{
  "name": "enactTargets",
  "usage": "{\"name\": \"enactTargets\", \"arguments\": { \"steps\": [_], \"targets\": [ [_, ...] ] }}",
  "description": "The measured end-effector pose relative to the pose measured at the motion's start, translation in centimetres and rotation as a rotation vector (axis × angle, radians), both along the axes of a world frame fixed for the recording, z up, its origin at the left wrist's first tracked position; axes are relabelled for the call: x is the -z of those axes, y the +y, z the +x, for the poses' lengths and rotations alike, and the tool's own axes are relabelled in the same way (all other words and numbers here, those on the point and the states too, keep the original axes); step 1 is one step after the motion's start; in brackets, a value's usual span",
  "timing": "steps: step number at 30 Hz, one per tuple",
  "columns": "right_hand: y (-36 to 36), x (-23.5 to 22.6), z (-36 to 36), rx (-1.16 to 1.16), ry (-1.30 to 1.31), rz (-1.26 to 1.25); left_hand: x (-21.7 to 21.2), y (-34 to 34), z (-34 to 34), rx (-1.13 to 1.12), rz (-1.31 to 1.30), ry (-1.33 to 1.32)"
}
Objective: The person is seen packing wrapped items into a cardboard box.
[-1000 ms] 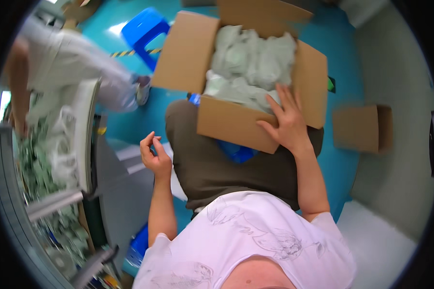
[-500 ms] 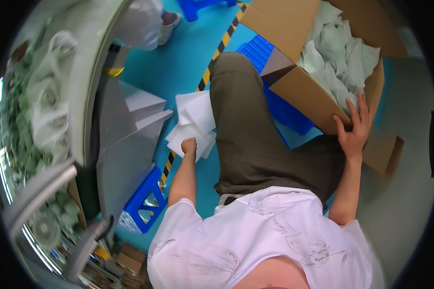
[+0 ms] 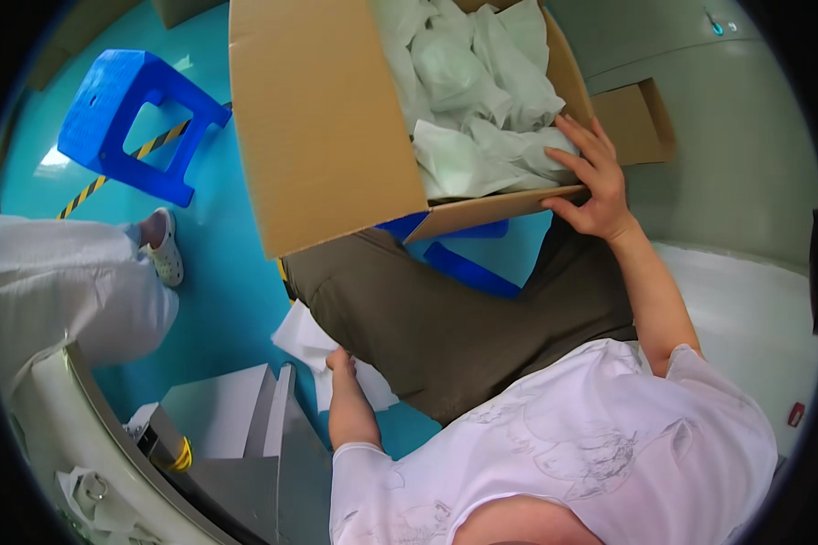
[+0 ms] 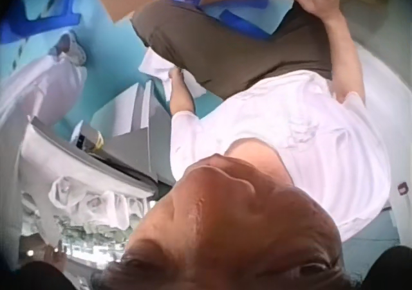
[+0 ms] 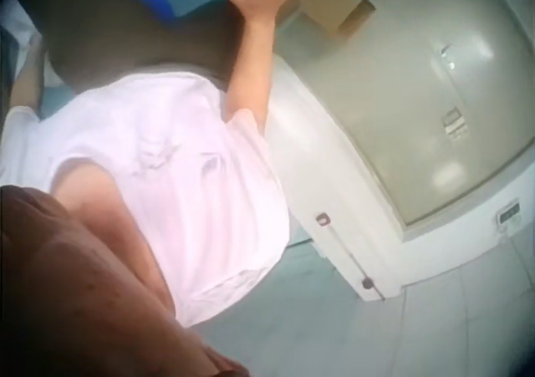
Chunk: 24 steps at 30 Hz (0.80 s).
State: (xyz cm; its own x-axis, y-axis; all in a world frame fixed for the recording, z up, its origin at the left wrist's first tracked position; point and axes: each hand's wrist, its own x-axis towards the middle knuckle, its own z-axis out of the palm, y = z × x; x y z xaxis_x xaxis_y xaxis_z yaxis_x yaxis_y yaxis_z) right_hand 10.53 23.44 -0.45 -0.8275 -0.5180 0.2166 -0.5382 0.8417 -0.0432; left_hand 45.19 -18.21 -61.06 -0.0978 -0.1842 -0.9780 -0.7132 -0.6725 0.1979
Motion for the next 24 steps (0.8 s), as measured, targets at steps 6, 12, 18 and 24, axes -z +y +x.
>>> {"name": "enactTargets", "arguments": {
  "steps": [6, 12, 18, 24],
  "targets": [
    [-1.4, 0.1, -0.5, -0.037, -0.021, -0.111, 0.6, -5.9, 2.8, 0.331, -0.650, 0.098],
    [0.6, -0.3, 0.0, -0.014, 0.009, -0.118, -22.8, 1.3, -3.8, 0.484, -1.225, 0.155],
    [1.7, -0.1, -0.3, -0.098, -0.020, -0.255, -49.9, 2.4, -8.2, 0.558, -1.981, 0.596],
    [2.1, -0.1, -0.3, -0.175, 0.004, -0.483, -63.5, 9.8, -19.2, 0.667, -2.483, 0.855]
  ]
}}
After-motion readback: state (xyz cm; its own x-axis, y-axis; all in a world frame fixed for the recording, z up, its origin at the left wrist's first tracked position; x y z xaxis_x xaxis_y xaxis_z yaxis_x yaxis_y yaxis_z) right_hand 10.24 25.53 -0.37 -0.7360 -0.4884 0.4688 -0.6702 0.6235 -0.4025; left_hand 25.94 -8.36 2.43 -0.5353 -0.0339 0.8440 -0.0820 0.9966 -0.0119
